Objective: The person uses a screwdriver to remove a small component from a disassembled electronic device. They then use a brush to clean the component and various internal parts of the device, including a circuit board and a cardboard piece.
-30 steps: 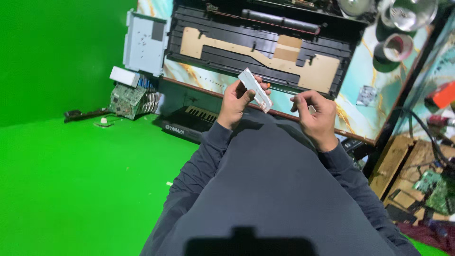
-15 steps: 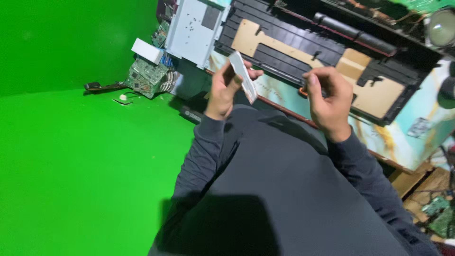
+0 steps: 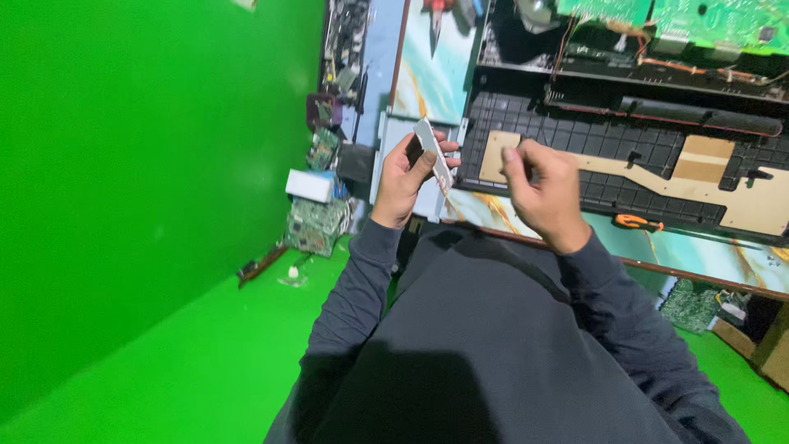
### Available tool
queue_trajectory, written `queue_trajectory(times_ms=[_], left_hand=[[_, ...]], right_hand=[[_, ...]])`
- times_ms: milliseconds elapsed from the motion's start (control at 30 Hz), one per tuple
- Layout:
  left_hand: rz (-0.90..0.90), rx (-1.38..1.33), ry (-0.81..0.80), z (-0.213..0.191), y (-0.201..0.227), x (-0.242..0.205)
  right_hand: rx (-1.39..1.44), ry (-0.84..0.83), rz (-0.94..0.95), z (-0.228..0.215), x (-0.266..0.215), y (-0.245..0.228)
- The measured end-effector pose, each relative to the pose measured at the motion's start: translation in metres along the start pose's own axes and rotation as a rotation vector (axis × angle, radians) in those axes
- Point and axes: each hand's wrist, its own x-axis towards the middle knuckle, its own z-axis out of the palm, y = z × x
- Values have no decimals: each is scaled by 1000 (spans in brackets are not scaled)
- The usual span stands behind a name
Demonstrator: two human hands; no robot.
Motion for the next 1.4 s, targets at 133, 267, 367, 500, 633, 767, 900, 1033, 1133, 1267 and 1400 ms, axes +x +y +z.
queue_trajectory(times_ms=[133,267,367,500,633,767,900,1033,1133,1267,1400], left_hand=[[-30,-32,10,-17,-3,48],[-67,-26,14,-28,-9,91],[-64,27,19,-35,-11,121],[-92,106,100,-43,-21,165],[-106,82,206,-51,-35,201],[-129,74,279,-56,-47,222],[-127,96,251,-69,-57,233],[-230,147,261,-76,-60,226],[-236,135,262,-74,-64,224],[-165,137,237,-72,-72,224],[-128,188,212,-65,-64,211]], right_hand=[[29,75,-33,21,46,-8],[-64,114,-61,39,96,9],[-251,193,-149,58,135,37],[-491,152,-208,85,188,83],[-698,-28,-55,107,231,110],[-768,-19,1,123,250,118],[-812,-60,51,144,262,150],[-832,-32,26,156,263,171],[-865,-19,15,155,262,174],[-838,34,-43,150,258,163],[-845,60,-64,142,252,148]])
